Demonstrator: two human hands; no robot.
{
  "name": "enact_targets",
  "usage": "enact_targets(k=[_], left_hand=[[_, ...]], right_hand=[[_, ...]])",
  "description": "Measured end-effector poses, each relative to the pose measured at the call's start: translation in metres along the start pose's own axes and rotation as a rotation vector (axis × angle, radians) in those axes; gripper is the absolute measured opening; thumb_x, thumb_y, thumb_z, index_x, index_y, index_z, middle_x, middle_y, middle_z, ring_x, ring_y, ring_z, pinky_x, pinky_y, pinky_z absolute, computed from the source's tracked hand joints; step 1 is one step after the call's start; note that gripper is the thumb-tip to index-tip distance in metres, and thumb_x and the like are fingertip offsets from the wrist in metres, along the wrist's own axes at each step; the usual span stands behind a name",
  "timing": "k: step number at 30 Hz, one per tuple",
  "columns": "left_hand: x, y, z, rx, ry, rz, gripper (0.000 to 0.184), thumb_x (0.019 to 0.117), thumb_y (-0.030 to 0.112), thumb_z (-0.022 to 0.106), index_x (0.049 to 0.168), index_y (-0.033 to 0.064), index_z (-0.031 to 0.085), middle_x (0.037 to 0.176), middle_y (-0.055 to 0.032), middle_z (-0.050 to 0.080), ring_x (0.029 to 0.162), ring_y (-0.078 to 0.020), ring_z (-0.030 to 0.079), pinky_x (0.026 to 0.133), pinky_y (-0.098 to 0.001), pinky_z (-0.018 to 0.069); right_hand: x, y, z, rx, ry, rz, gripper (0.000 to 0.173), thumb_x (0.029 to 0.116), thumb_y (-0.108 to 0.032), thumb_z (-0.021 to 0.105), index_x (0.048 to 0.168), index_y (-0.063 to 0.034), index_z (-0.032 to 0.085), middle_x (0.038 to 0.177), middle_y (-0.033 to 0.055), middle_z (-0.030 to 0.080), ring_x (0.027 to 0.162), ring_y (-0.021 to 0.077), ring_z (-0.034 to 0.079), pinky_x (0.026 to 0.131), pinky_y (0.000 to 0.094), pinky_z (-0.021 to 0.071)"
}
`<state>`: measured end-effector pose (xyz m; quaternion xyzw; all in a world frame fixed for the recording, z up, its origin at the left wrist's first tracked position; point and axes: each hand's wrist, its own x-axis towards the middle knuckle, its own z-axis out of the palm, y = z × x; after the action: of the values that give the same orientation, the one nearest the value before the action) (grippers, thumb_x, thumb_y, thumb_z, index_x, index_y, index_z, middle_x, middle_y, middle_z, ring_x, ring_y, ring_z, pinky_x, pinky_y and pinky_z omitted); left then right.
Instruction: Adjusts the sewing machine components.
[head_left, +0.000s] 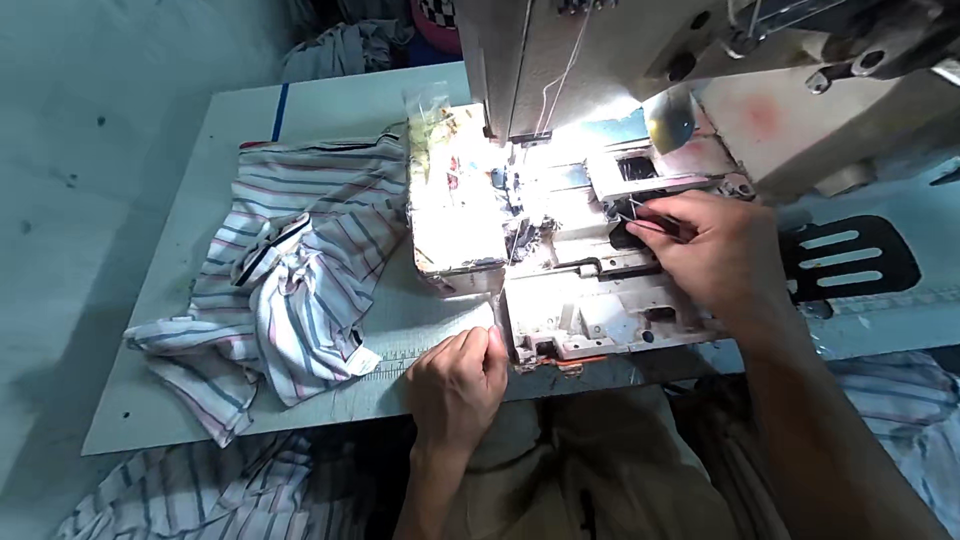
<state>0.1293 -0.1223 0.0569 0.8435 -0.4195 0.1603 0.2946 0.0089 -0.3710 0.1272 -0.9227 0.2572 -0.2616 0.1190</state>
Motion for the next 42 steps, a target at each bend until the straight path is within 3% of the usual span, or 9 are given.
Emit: enact_targets(k=[7,15,20,24,27,30,34,37,42], left_hand=[[0.001,0.0,0.001,0.003,0.001,0.013,0.042,0.096,0.024,0.05,0.056,0.0127,0.05,0.049,-0.0004,0.044,0.044,-0.0139,0.049,0.042,-0.0303,0.0334],[0.0,0.003,0.001,0.034,-0.011,0.004,0.043,0.0972,0.024,0.048,0.056,0.0126,0.05,0.049,-0.0009,0.044,0.044,-0.015,0.049,0.042,-0.031,0.0329],[-0.001,0.002,0.0,0.023,0.003,0.012,0.042,0.097,0.024,0.048,0.056,0.012,0.05,0.05,-0.0013,0.045,0.044,-0.015,0.05,0.043,-0.0313,0.0338],[-0.002,0.003,0.001,0.028,0.007,0.01,0.043,0.0974,0.023,0.049,0.056,0.0116,0.05,0.049,-0.002,0.045,0.045,-0.0155,0.05,0.043,-0.0315,0.0341],[-0.002,0.002,0.0,0.03,-0.016,0.016,0.043,0.0976,0.023,0.049,0.057,0.0111,0.05,0.05,-0.002,0.045,0.045,-0.016,0.05,0.044,-0.0316,0.0343],[-0.004,0.001,-0.001,0.038,-0.032,0.024,0.043,0.0976,0.024,0.048,0.057,0.011,0.05,0.05,-0.0024,0.045,0.045,-0.0161,0.05,0.044,-0.032,0.034],[-0.002,0.001,-0.002,0.038,-0.014,0.048,0.043,0.0979,0.024,0.047,0.057,0.0113,0.05,0.05,-0.002,0.046,0.045,-0.0165,0.052,0.043,-0.0322,0.035],[-0.003,0.001,-0.002,0.039,-0.004,0.048,0.043,0.0972,0.023,0.048,0.056,0.0118,0.049,0.05,-0.0021,0.046,0.046,-0.017,0.052,0.044,-0.0325,0.0355],[-0.003,0.001,0.0,0.026,0.013,0.038,0.041,0.0945,0.022,0.05,0.055,0.0122,0.049,0.049,-0.0018,0.046,0.045,-0.0165,0.052,0.043,-0.0326,0.0352]], right_hand=[[-0.006,-0.001,0.001,-0.069,0.016,-0.018,0.016,0.0946,-0.007,0.068,0.107,-0.0008,0.076,0.094,0.0194,0.073,0.083,0.0367,0.071,0.072,0.0543,0.0549],[0.004,-0.016,-0.009,-0.128,-0.08,0.056,0.008,0.0936,-0.003,0.069,0.098,-0.0027,0.076,0.084,0.0186,0.072,0.076,0.0395,0.069,0.064,0.0595,0.0517],[-0.019,-0.01,-0.009,-0.153,-0.078,0.077,0.012,0.0947,-0.006,0.068,0.103,-0.0015,0.077,0.092,0.0203,0.073,0.082,0.0415,0.071,0.067,0.0604,0.0542],[-0.034,-0.01,-0.014,-0.239,-0.187,0.059,0.038,0.0878,0.006,0.067,0.122,-0.0083,0.076,0.108,0.0187,0.07,0.077,0.0391,0.068,0.056,0.0564,0.0508],[-0.037,-0.013,-0.019,-0.313,-0.276,0.068,0.053,0.0841,0.008,0.063,0.133,-0.0121,0.071,0.105,0.0168,0.063,0.064,0.0335,0.062,0.048,0.0501,0.0442],[-0.037,-0.017,-0.023,-0.326,-0.357,0.113,0.056,0.0853,0.007,0.063,0.136,-0.0158,0.069,0.105,0.0158,0.062,0.064,0.0316,0.062,0.049,0.0489,0.0446],[-0.051,-0.013,-0.013,-0.211,-0.104,0.091,0.048,0.0818,0.005,0.063,0.126,-0.0107,0.075,0.099,0.0177,0.067,0.068,0.0362,0.065,0.05,0.0525,0.0469],[-0.049,-0.013,-0.009,-0.155,0.012,0.042,0.022,0.096,-0.013,0.064,0.112,-0.004,0.077,0.09,0.0177,0.07,0.071,0.0361,0.068,0.054,0.052,0.0507],[-0.027,-0.014,-0.015,-0.133,0.09,-0.037,0.022,0.0988,-0.017,0.065,0.106,-0.0002,0.075,0.087,0.0196,0.069,0.073,0.0364,0.068,0.057,0.0503,0.0514]])
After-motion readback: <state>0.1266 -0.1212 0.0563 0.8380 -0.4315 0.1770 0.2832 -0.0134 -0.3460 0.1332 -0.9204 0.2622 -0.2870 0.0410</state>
